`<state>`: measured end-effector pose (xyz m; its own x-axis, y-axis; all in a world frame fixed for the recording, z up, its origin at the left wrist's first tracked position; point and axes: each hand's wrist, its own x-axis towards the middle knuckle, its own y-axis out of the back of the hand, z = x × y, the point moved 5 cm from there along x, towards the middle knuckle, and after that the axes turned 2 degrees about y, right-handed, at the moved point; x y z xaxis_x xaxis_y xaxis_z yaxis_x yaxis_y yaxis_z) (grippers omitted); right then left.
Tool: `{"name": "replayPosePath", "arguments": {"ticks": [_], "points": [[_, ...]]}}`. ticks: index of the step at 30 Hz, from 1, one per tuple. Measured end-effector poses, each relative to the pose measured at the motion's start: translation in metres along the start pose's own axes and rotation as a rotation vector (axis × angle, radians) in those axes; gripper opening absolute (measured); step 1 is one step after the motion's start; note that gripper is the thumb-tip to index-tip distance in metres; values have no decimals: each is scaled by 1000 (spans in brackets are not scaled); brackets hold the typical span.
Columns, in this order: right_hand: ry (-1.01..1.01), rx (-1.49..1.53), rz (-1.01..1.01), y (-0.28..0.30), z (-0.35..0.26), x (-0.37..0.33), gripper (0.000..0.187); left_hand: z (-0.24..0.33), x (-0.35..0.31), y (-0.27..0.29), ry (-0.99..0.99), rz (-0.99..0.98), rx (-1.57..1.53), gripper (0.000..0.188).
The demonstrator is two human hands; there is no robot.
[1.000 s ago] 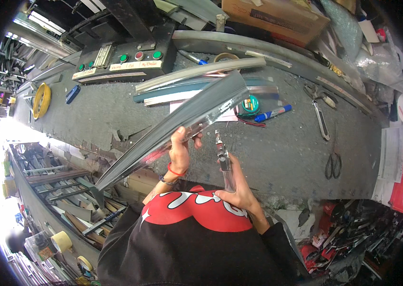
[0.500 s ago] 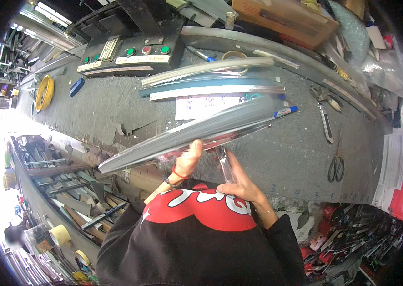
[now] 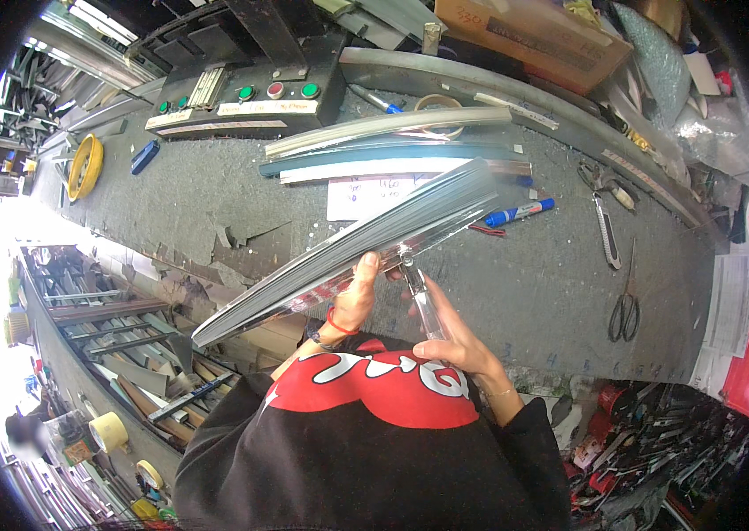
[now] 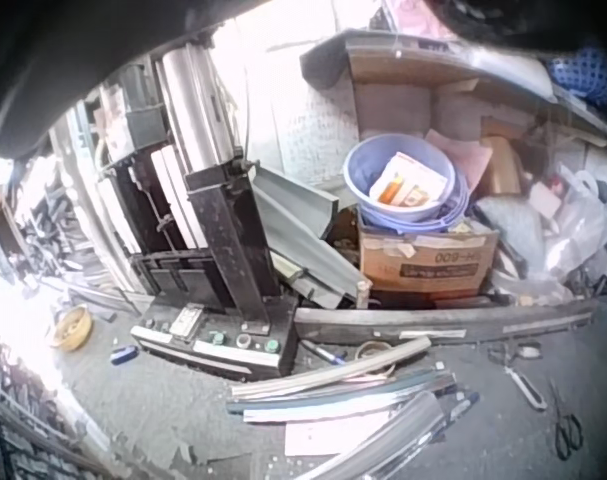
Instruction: The person uses a manual metal profile cutter to trim the ends of several aluminum extrusions. They position each profile in the cutter, squeeze the handles to cut, and place the finished pieces on the workbench. The person repeats this process for multiple profiles of different colors.
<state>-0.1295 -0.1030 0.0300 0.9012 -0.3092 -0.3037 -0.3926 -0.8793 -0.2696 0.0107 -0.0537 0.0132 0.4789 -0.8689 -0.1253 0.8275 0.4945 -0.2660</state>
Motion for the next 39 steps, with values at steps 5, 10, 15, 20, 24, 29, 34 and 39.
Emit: {"name": "replayPosePath", "arguments": {"ticks": [5,10,15,20,24,29,34,39], "points": [[-17,84,-17,-2,0,2,104,-3,2,2,45,-99,-72,42],[-6,42,-29,-5,-4,3,104,-12,-3,6,35,-117,-18,47],[-23,-12,-51,2,-10,3,104,-4,-9,-7,-46,-45,-199,34],[-10,39,-57,4,-10,3,103,19,-7,-17,-121,-52,-214,37],[-25,82,-79,4,-7,4,102,30,-7,-18,-105,-29,-161,41],[-36,94,-87,5,-6,5,100,30,-7,-19,-71,14,-143,40],[-45,26,-61,5,-10,5,101,26,-7,-18,-78,18,-170,37],[-62,-12,-88,2,-16,6,102,18,-7,-16,-51,13,-204,34]]}}
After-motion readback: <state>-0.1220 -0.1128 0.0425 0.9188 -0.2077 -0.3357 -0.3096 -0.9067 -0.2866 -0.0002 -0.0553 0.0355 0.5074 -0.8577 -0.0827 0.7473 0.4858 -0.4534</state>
